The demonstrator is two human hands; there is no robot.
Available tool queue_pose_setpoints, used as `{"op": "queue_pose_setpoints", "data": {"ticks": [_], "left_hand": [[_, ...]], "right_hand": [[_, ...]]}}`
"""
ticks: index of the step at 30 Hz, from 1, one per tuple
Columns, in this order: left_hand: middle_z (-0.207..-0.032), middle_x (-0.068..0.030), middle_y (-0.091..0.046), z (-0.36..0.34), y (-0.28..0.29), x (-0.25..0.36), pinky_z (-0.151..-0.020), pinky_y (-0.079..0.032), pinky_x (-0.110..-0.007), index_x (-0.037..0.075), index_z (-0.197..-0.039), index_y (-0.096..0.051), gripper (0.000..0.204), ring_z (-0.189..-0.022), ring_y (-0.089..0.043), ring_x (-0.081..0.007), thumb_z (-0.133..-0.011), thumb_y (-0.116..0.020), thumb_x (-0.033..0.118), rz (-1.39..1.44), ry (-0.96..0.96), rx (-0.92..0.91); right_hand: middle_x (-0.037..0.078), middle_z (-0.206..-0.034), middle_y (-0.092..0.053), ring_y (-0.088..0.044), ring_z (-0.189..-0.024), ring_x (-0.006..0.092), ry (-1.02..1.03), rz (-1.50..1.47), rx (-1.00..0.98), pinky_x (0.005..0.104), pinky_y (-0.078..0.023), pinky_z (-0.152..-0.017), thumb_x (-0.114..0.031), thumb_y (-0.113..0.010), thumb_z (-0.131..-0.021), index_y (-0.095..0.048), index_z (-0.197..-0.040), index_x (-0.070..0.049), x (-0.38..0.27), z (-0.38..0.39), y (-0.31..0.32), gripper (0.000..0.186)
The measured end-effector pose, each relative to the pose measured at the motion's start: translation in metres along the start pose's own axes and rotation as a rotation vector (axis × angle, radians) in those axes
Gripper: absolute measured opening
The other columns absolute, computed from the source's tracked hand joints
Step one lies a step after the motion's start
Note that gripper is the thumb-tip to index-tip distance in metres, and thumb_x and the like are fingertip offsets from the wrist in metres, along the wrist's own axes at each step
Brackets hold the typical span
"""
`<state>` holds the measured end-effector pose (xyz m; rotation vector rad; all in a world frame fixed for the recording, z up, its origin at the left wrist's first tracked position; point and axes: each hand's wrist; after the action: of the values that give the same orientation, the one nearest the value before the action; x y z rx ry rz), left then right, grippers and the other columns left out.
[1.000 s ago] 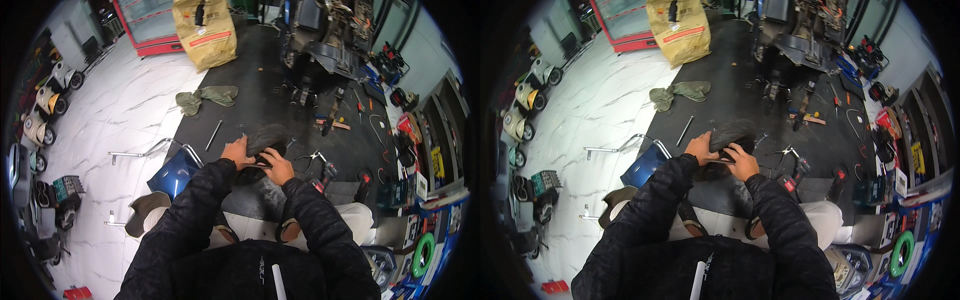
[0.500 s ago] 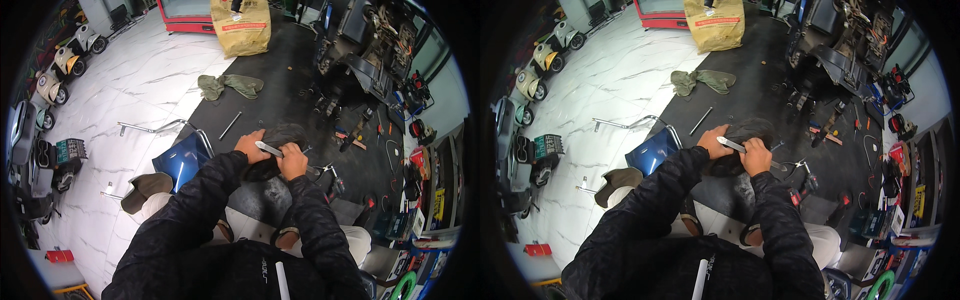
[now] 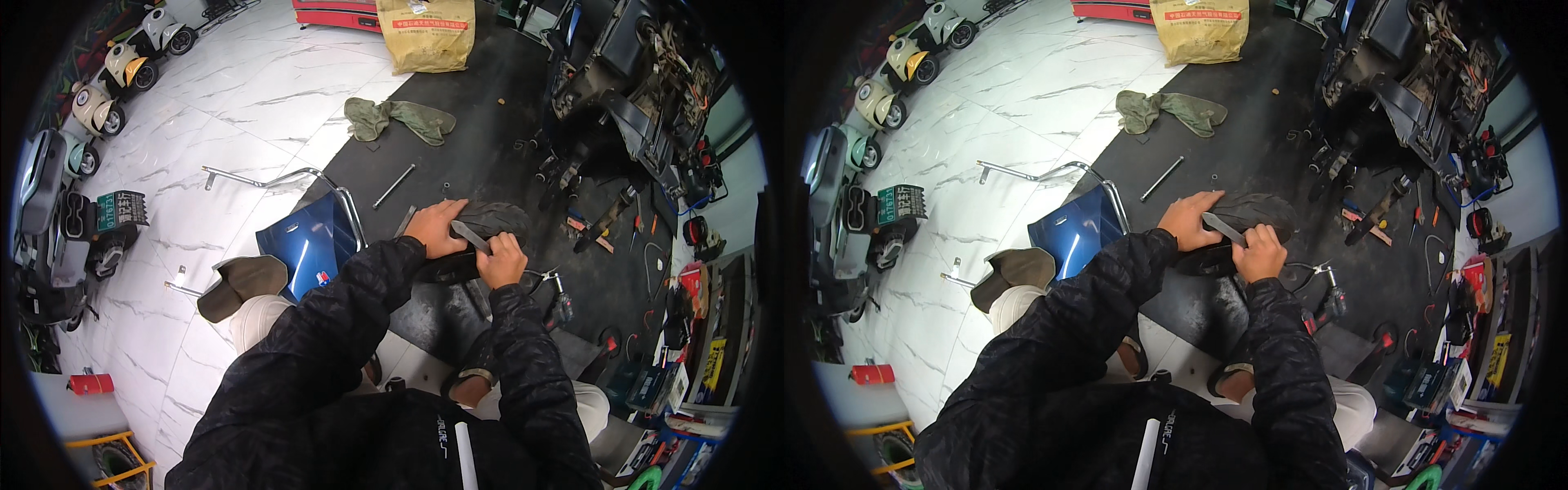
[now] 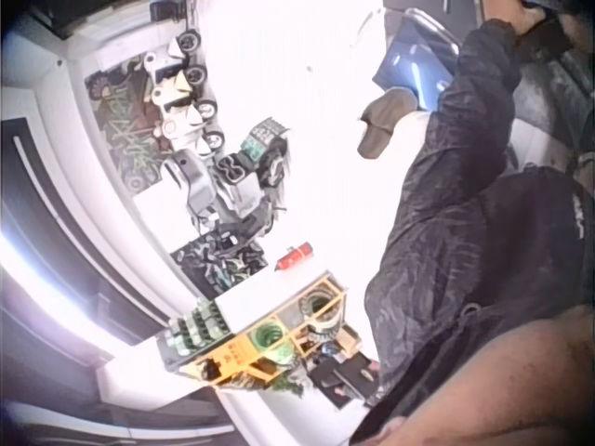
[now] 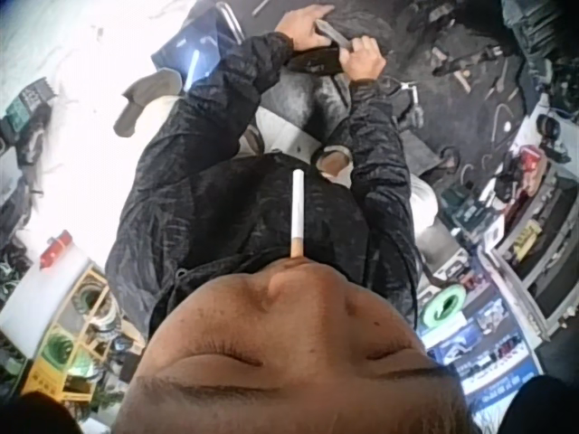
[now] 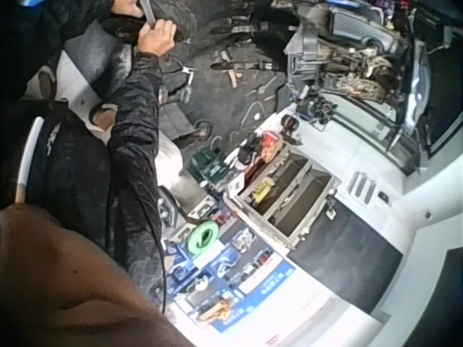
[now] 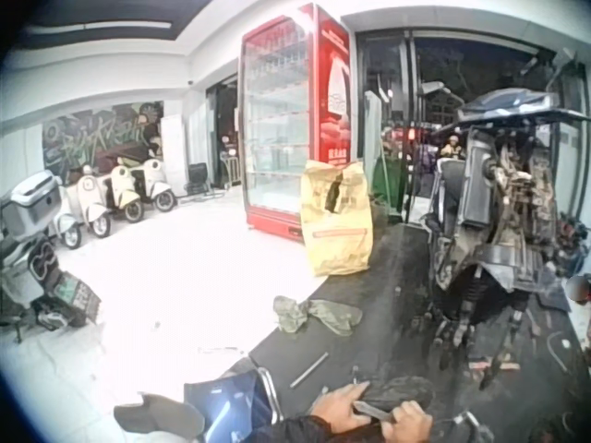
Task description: The person removes a tire from a wheel rim using tire irons. They pry the tire bead over the rim edge, rotate the wheel, and repeat until the tire is fully separated from the rim.
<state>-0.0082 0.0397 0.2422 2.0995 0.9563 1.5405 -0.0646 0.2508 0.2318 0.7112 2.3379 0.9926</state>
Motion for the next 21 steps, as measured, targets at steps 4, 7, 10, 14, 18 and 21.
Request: {"op": "queue_pose_setpoints", "data": {"ticks": [4,7,10,14,18,21], "left_hand": [[-0.135,-0.0192,-0.067,-0.003,0.000,0.005,-0.101,-0.055,-0.050,0.006,-0.148,-0.058,0.085,-0.118,-0.067,-0.0428,-0.072,-0.082,0.036,-0.003,0.009,-0.040],[-0.135,-0.0185,-0.067,-0.006,0.001,0.006,-0.101,-0.055,-0.049,0.006,-0.148,-0.059,0.085,-0.118,-0.067,-0.0429,-0.072,-0.082,0.037,0.012,-0.007,-0.067],[-0.136,-0.0180,-0.068,-0.012,0.002,0.003,-0.102,-0.055,-0.049,0.008,-0.148,-0.060,0.085,-0.118,-0.068,-0.0429,-0.072,-0.084,0.038,0.032,0.014,-0.067],[-0.137,-0.0166,-0.068,-0.015,0.001,-0.002,-0.104,-0.053,-0.050,0.011,-0.148,-0.060,0.085,-0.120,-0.067,-0.0422,-0.074,-0.085,0.044,0.056,0.055,-0.062],[-0.142,-0.0189,-0.060,-0.005,0.006,-0.015,-0.110,-0.049,-0.049,0.013,-0.155,-0.052,0.093,-0.131,-0.058,-0.0435,-0.078,-0.087,0.050,-0.014,0.096,-0.107],[-0.144,-0.0226,-0.055,0.008,0.013,-0.035,-0.113,-0.046,-0.048,0.011,-0.157,-0.048,0.095,-0.137,-0.052,-0.0446,-0.079,-0.091,0.045,-0.005,0.054,-0.157]], "right_hand": [[0.006,-0.078,-0.059,-0.066,-0.081,0.0308,-0.016,0.030,0.059,0.0458,-0.055,-0.062,-0.016,-0.082,-0.073,-0.058,-0.069,-0.008,0.001,0.007,-0.001,0.026],[0.006,-0.077,-0.060,-0.066,-0.080,0.0305,-0.040,0.035,0.098,0.0454,-0.055,-0.063,-0.018,-0.084,-0.073,-0.058,-0.067,-0.008,0.001,0.013,-0.002,0.028],[0.006,-0.077,-0.060,-0.066,-0.080,0.0301,-0.068,0.044,0.122,0.0453,-0.055,-0.063,-0.020,-0.085,-0.074,-0.059,-0.066,-0.007,0.000,0.013,-0.005,0.029],[0.006,-0.076,-0.061,-0.066,-0.079,0.0299,-0.094,0.080,0.120,0.0453,-0.055,-0.064,-0.022,-0.086,-0.075,-0.059,-0.066,-0.007,0.001,0.006,-0.010,0.031],[0.007,-0.076,-0.061,-0.066,-0.078,0.0308,-0.131,0.072,0.096,0.0460,-0.055,-0.064,-0.032,-0.088,-0.080,-0.061,-0.067,-0.007,0.007,0.004,-0.004,0.039],[0.008,-0.076,-0.062,-0.066,-0.077,0.0325,-0.170,0.131,0.053,0.0467,-0.055,-0.064,-0.043,-0.088,-0.084,-0.062,-0.068,-0.005,0.013,0.012,0.007,0.048]]}}
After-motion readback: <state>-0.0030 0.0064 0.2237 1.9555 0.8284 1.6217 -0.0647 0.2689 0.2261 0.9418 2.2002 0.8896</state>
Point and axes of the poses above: each hand's wrist, its own z-axis away from the middle knuckle, its own y-axis out of the back of the hand, x = y × z
